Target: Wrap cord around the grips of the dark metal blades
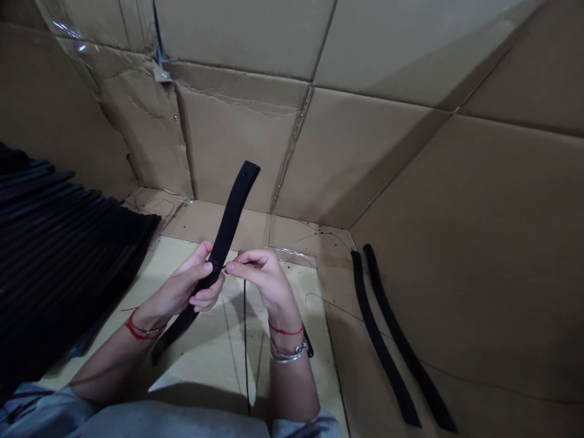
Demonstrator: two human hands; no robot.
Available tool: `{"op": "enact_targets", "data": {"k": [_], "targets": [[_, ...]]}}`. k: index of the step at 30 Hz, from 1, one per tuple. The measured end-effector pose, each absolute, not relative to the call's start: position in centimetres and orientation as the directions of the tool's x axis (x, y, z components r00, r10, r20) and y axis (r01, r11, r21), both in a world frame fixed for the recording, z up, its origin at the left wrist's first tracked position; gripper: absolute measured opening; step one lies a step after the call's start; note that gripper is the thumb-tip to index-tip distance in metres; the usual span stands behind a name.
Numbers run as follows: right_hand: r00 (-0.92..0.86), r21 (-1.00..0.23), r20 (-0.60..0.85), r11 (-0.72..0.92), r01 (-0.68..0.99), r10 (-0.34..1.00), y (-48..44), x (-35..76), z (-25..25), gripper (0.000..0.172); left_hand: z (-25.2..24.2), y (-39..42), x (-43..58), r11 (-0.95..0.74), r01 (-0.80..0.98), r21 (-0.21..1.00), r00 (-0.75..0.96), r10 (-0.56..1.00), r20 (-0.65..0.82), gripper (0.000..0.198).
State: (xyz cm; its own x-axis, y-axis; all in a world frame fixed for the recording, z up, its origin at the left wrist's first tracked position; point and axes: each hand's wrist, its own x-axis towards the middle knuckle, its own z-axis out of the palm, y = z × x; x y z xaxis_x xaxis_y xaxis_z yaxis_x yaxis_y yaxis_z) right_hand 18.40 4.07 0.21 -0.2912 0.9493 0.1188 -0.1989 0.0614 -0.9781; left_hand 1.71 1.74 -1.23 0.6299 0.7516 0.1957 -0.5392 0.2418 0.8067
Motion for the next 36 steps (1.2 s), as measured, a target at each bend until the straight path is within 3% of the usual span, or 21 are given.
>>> {"op": "enact_targets", "data": {"k": [3, 7, 12, 15, 18, 20, 22, 26, 31, 33, 36], "targets": [[-0.236, -0.974, 0.078, 0.024, -0.224, 0.969, 5.1, 18.5, -0.5, 0.021, -1.4, 2.1, 1.4, 0.373, -0.491, 0.787, 0.74, 0.655, 0.151, 0.013], [-0.073, -0.991, 0.1, 0.093, -0.095, 0.992, 6.1, 19.3, -1.0, 0.028, -2.4, 2.8, 2.1, 0.555, -0.371, 0.744, 0.891, 0.44, 0.115, 0.013], [0.007, -0.991, 0.133, 0.132, 0.035, 0.991, 6.4, 19.8, -1.2, 0.03, -3.1, 2.3, 3.5, 0.563, -0.292, 0.773, 0.919, 0.39, 0.063, 0.02], [0.086, -0.975, 0.208, 0.2, 0.095, 0.974, 6.6, 20.6, -0.9, 0.024, -2.0, 1.7, 3.0, 0.384, -0.192, 0.903, 0.876, 0.483, -0.019, 0.021], [0.142, -0.954, 0.271, 0.246, 0.172, 0.952, 6.6, 23.0, -0.4, 0.018, -0.6, 1.5, 1.9, -0.015, 0.017, 1.0, 0.857, 0.516, -0.006, 0.018], [0.13, -0.934, 0.321, 0.291, 0.206, 0.938, 6.0, 25.2, 0.0, 0.016, 0.0, 1.7, 1.1, -0.31, 0.113, 0.944, 0.886, 0.461, 0.046, 0.017], [0.061, -0.92, 0.357, 0.34, 0.196, 0.932, 4.9, 27.3, 0.6, 0.015, 0.0, 2.0, 0.6, -0.494, 0.165, 0.854, 0.91, 0.41, 0.062, 0.018], [-0.037, -0.894, 0.402, 0.401, 0.198, 0.915, 2.0, 29.6, 1.9, 0.019, -1.2, 2.2, 0.5, -0.606, 0.327, 0.725, 0.852, 0.521, 0.051, 0.018], [0.113, -0.887, 0.358, 0.299, 0.353, 0.927, 0.4, 28.0, 2.5, 0.018, -3.3, 1.8, 1.9, -0.608, 0.38, 0.697, 0.738, 0.654, 0.167, 0.016], [0.124, -0.887, 0.365, 0.303, 0.349, 0.923, 0.4, 26.3, 2.6, 0.017, -3.9, 1.7, 2.7, -0.509, 0.347, 0.788, 0.677, 0.717, 0.165, 0.015], [-0.065, -0.886, 0.368, 0.371, 0.279, 0.927, 0.3, 23.3, 3.0, 0.016, -4.4, 2.5, 3.6, -0.218, 0.169, 0.961, 0.599, 0.797, 0.076, 0.009]]}}
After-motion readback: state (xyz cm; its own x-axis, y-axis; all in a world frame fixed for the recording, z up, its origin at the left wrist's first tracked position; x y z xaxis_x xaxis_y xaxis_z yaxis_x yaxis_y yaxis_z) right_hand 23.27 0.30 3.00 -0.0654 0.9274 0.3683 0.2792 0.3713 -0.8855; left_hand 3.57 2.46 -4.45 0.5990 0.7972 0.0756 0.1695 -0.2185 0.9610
